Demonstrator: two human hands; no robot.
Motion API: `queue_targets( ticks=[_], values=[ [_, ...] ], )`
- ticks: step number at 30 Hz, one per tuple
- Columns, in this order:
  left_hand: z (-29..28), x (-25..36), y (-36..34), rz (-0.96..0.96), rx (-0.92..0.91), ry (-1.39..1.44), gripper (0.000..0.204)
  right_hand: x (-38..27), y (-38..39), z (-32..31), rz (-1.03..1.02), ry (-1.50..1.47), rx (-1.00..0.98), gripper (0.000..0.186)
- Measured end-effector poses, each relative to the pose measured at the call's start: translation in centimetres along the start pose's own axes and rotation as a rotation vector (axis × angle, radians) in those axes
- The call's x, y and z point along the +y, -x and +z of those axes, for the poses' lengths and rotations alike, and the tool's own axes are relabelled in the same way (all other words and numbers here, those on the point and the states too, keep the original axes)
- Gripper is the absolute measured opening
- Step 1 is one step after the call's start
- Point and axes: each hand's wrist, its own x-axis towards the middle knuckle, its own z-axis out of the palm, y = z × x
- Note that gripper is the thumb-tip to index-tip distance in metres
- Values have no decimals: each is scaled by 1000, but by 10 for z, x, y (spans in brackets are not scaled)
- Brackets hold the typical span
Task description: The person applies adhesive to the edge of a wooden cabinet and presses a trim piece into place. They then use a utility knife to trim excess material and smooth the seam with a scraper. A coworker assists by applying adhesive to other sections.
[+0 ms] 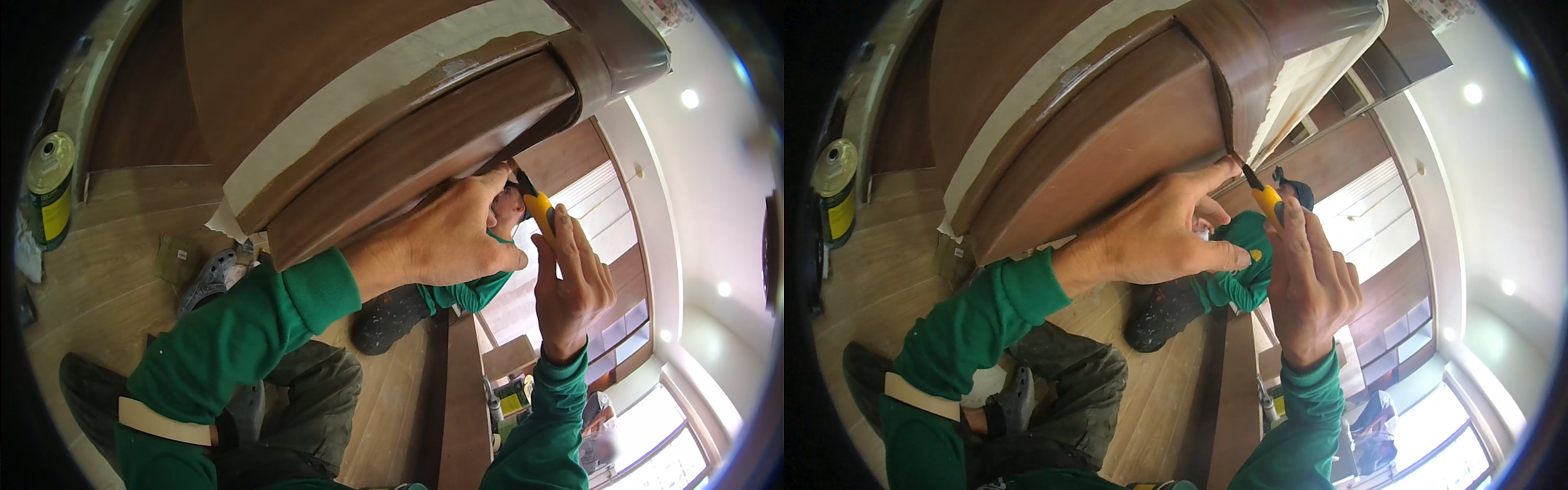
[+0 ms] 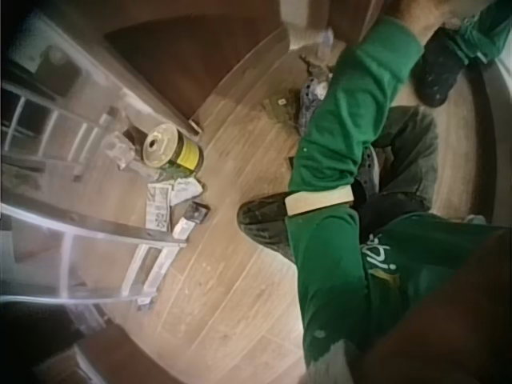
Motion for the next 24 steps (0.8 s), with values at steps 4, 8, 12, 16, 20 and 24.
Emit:
queue_targets(
  ticks=[4,8,12,16,20,24],
  values=[
    [-2,6,4,-37,-33,52,104,-2,-6,-9,4,-9,-10,58],
    [-1,3,9,60,39,4,102,-5,-5,-10,-2,-11,0,58],
    [-2,2,3,27,35,-27,102,-1,-3,-3,8,-19,-36,60],
    [0,1,2,6,37,-24,101,-1,-6,-4,0,-12,-28,61],
    [1,4,3,34,20,-13,100,-1,-6,-7,3,-32,-16,60],
    [3,1,6,25,65,69,100,-5,-9,-8,11,-18,-6,60]
  ],
)
